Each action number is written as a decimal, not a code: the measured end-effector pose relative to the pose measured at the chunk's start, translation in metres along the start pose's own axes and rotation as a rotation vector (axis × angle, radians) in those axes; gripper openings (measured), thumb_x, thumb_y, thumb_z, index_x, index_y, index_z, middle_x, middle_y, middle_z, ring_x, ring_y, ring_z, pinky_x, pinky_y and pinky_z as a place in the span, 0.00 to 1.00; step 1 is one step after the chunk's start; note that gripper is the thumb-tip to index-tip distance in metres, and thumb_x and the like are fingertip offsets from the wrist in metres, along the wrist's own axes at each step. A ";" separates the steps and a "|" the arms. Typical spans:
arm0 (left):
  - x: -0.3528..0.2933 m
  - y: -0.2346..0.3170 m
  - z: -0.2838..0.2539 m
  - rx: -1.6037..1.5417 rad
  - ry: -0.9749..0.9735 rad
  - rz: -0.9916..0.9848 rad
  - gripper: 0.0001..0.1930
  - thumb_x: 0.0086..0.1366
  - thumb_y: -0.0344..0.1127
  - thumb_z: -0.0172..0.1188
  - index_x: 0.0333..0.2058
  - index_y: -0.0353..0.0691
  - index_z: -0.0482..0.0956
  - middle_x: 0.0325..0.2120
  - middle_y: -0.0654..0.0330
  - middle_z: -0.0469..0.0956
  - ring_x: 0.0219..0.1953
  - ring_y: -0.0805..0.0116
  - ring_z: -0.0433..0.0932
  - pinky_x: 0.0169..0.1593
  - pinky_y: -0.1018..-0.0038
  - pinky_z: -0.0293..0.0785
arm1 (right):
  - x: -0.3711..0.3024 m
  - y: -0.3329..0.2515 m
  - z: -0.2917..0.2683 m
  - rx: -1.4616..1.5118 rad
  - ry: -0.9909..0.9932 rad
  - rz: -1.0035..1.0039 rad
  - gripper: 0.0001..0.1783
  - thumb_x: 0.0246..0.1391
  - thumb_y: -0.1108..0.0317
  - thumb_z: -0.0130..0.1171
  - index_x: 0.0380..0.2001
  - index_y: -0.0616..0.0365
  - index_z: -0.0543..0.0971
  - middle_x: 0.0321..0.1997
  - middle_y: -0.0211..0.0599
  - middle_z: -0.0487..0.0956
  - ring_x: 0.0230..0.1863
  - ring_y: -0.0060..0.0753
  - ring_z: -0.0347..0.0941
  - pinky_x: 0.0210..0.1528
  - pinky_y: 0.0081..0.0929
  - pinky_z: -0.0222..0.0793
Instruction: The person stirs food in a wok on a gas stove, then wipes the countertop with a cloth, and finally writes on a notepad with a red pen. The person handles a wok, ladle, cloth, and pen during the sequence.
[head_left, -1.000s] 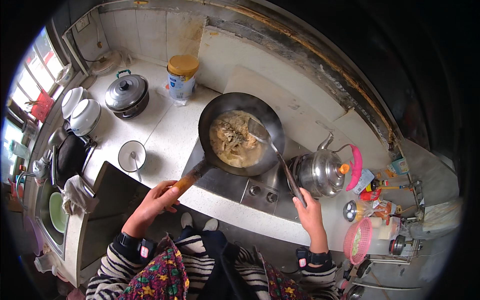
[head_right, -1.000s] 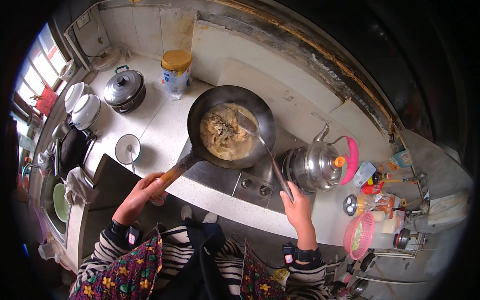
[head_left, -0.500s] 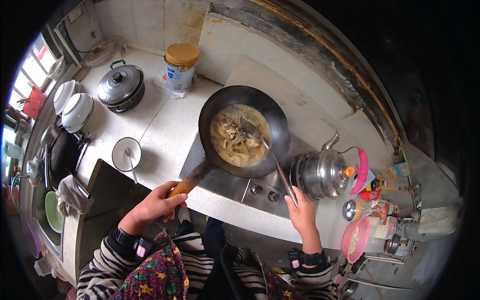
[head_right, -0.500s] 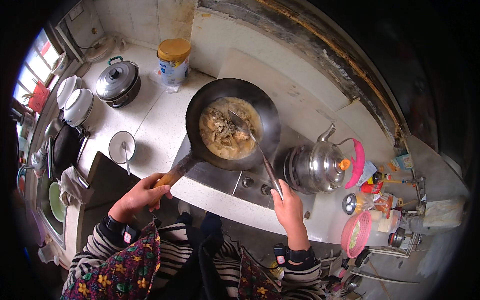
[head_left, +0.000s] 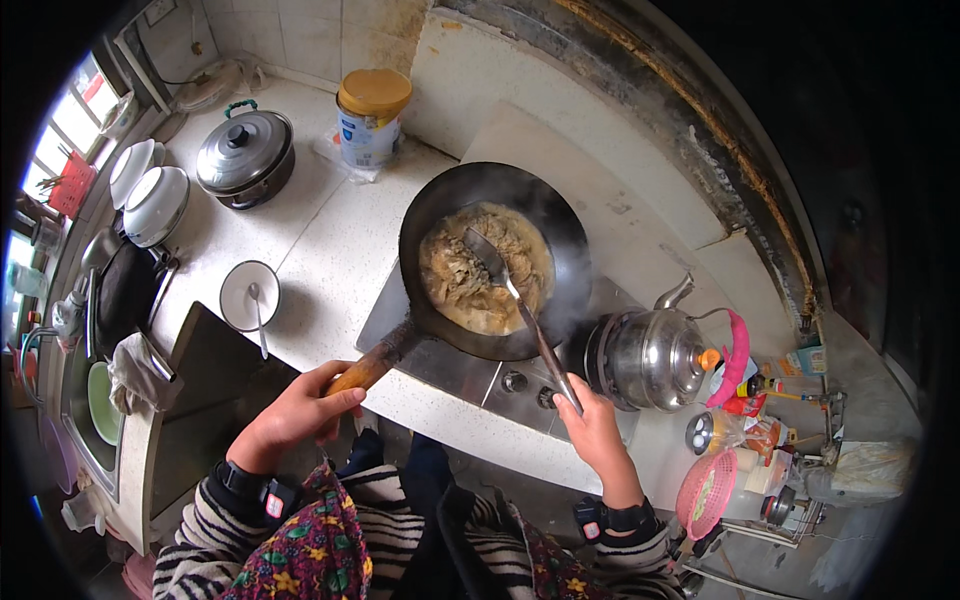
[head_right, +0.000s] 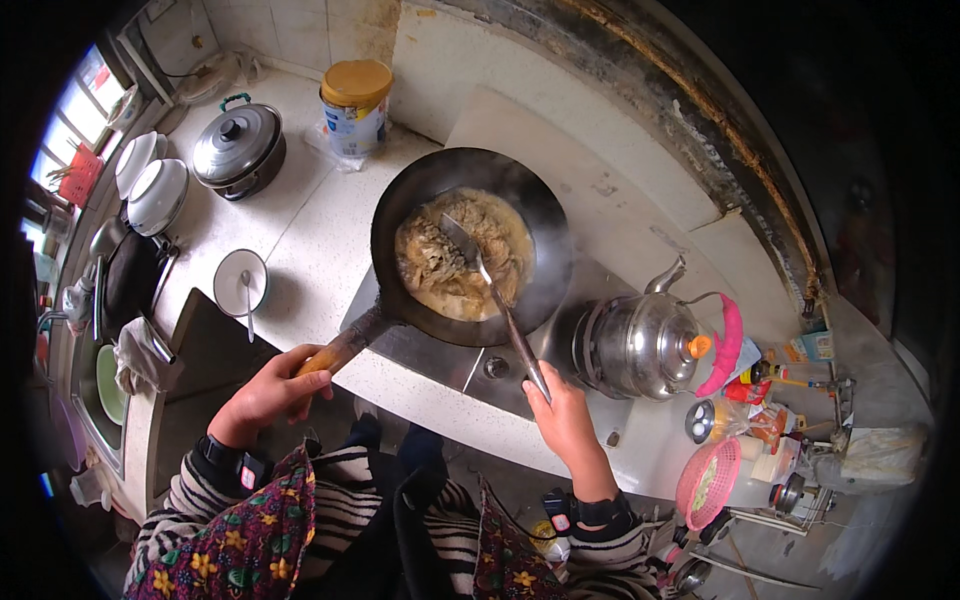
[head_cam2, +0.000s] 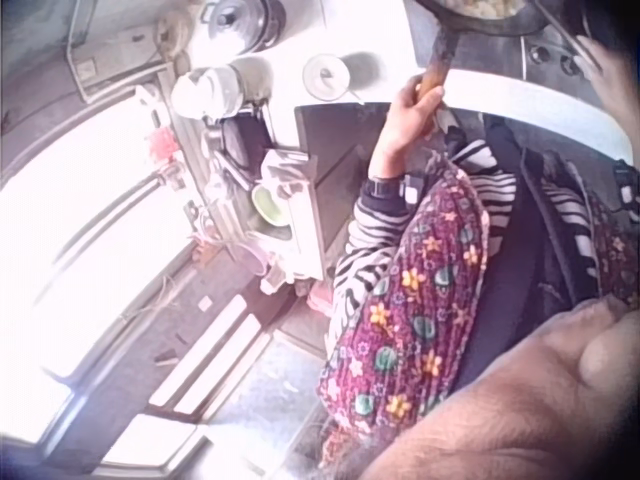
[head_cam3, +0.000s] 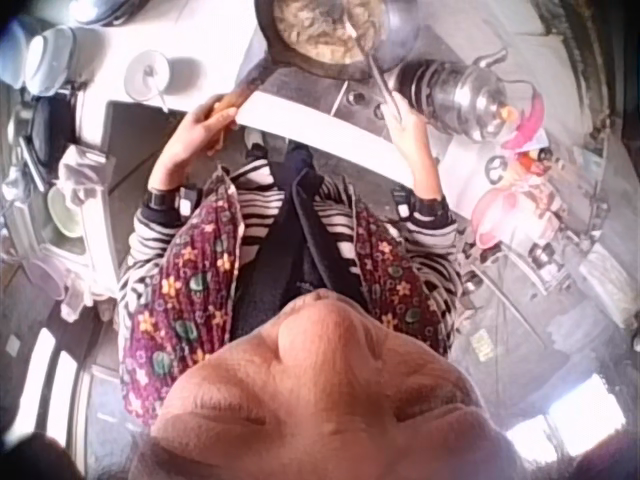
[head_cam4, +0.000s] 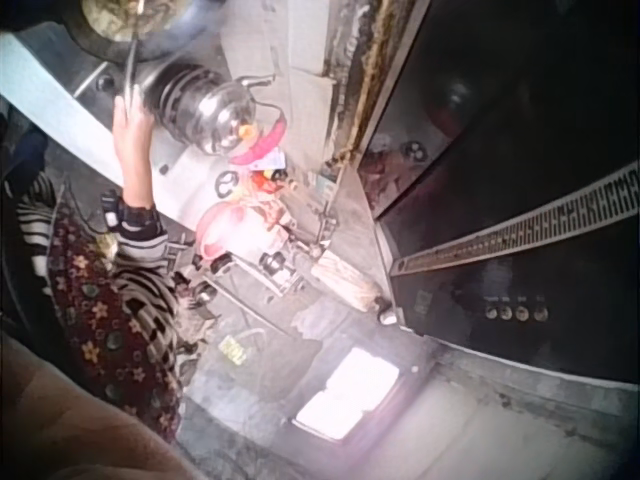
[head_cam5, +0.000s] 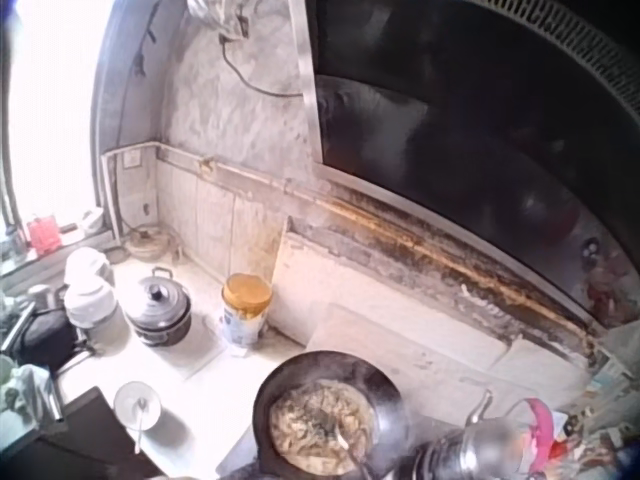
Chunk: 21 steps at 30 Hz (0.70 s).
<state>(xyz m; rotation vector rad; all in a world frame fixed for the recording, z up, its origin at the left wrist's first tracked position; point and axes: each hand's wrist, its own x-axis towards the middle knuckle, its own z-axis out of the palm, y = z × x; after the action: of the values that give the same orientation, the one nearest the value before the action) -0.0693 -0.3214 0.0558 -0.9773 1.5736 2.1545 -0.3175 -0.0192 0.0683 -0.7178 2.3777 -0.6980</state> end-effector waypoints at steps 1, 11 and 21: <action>0.000 0.001 0.000 -0.004 -0.001 0.000 0.27 0.67 0.45 0.59 0.59 0.38 0.66 0.29 0.63 0.77 0.19 0.78 0.69 0.23 0.80 0.67 | -0.003 -0.001 -0.001 -0.022 0.001 -0.041 0.20 0.59 0.67 0.58 0.52 0.65 0.72 0.35 0.55 0.79 0.36 0.55 0.77 0.39 0.35 0.71; 0.001 0.004 0.003 -0.018 0.013 -0.017 0.25 0.67 0.43 0.60 0.58 0.39 0.67 0.28 0.64 0.77 0.18 0.79 0.68 0.22 0.81 0.65 | -0.025 0.006 -0.006 -0.041 0.014 -0.117 0.23 0.59 0.67 0.59 0.54 0.68 0.71 0.39 0.58 0.79 0.39 0.56 0.77 0.42 0.36 0.71; 0.002 0.001 0.001 -0.023 0.007 -0.016 0.29 0.65 0.46 0.61 0.59 0.38 0.66 0.29 0.62 0.77 0.18 0.79 0.68 0.22 0.81 0.65 | -0.032 0.002 -0.009 -0.064 0.061 -0.138 0.22 0.58 0.68 0.59 0.54 0.65 0.72 0.39 0.57 0.79 0.39 0.56 0.77 0.42 0.37 0.71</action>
<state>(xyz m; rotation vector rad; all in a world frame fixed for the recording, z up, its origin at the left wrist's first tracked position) -0.0721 -0.3211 0.0554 -1.0021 1.5425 2.1654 -0.3014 0.0046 0.0850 -0.9065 2.4322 -0.7124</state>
